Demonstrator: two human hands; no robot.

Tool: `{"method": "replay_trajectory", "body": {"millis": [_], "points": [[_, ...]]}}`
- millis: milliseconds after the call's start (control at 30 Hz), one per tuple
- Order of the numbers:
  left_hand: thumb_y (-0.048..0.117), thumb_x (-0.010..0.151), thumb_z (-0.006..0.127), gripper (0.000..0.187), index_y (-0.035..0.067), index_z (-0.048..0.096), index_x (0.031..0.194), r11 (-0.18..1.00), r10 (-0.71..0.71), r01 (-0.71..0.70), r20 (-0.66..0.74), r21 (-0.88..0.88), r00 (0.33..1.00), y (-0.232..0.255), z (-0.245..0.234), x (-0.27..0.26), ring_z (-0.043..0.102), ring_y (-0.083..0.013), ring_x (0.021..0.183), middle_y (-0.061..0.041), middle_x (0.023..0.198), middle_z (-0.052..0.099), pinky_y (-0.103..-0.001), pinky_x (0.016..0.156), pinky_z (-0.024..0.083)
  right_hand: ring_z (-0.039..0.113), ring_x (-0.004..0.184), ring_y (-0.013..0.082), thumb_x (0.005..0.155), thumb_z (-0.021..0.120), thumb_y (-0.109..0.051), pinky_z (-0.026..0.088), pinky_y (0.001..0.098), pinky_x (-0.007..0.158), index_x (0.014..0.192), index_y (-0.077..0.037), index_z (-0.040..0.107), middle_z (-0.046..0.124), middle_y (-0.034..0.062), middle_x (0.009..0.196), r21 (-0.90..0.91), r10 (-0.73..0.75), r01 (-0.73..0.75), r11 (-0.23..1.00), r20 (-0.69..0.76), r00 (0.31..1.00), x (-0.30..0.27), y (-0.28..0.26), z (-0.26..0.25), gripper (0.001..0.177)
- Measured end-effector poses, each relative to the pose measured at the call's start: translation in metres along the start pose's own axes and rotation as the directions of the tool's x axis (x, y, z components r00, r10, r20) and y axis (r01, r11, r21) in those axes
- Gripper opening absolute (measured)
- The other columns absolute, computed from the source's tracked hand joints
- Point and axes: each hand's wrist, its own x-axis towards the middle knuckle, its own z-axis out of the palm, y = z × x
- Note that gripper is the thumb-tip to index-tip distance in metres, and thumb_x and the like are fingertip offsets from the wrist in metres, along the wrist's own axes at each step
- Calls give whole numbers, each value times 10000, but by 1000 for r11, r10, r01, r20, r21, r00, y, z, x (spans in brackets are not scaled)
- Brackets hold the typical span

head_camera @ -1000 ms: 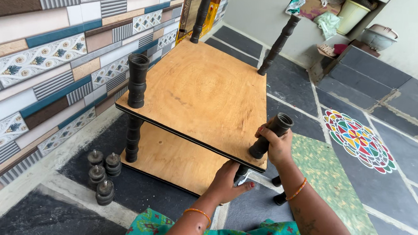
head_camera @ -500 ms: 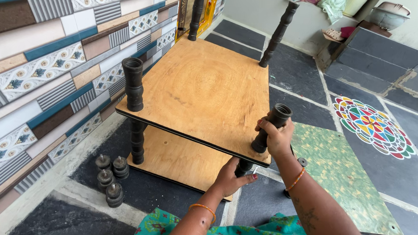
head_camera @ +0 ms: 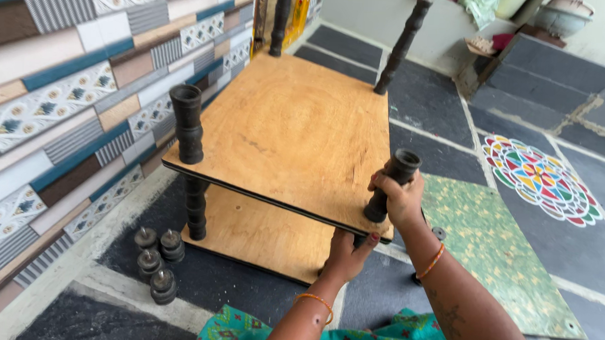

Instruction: The person assembles a small wooden table by inserting and screwing black cylindrical legs into pre-drilled holes on the tabletop. The person handles each leg individually, aligning and tightening them by hand.

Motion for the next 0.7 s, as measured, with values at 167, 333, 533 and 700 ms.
{"method": "replay_trajectory", "body": {"millis": [167,333,533,700], "points": [[459,993,622,451,76,674,1227,952,-176,183,49,-244,983,9,1,-3,683,-271,1098,-116,1161,736,-367,987,495,702,702,223,764,699,-28,600,375,673,957,2,570,684,120,788,-47,-21,23,999,40,999,-6,-4,-1,234],[487,977,625,477,84,686,1224,958,-213,231,120,-168,970,11,-6,4,687,-255,1067,-108,1141,734,-370,961,507,718,709,223,761,699,-34,606,373,668,982,-7,580,694,110,794,-62,6,-5,998,14,1000,-4,-8,-4,253],[534,938,664,523,75,689,1186,956,-240,258,133,-140,962,0,-6,5,693,-246,996,-98,1077,742,-368,903,526,683,695,237,756,669,-42,588,396,671,987,-8,574,665,116,772,138,49,-63,988,102,994,12,7,-16,253],[544,937,675,520,73,699,1156,959,-220,237,113,-158,969,0,-7,6,693,-209,951,-80,1038,744,-352,870,533,650,669,236,736,660,-38,565,397,660,981,-28,546,640,136,735,250,44,-109,962,255,966,20,13,-22,271]]}}
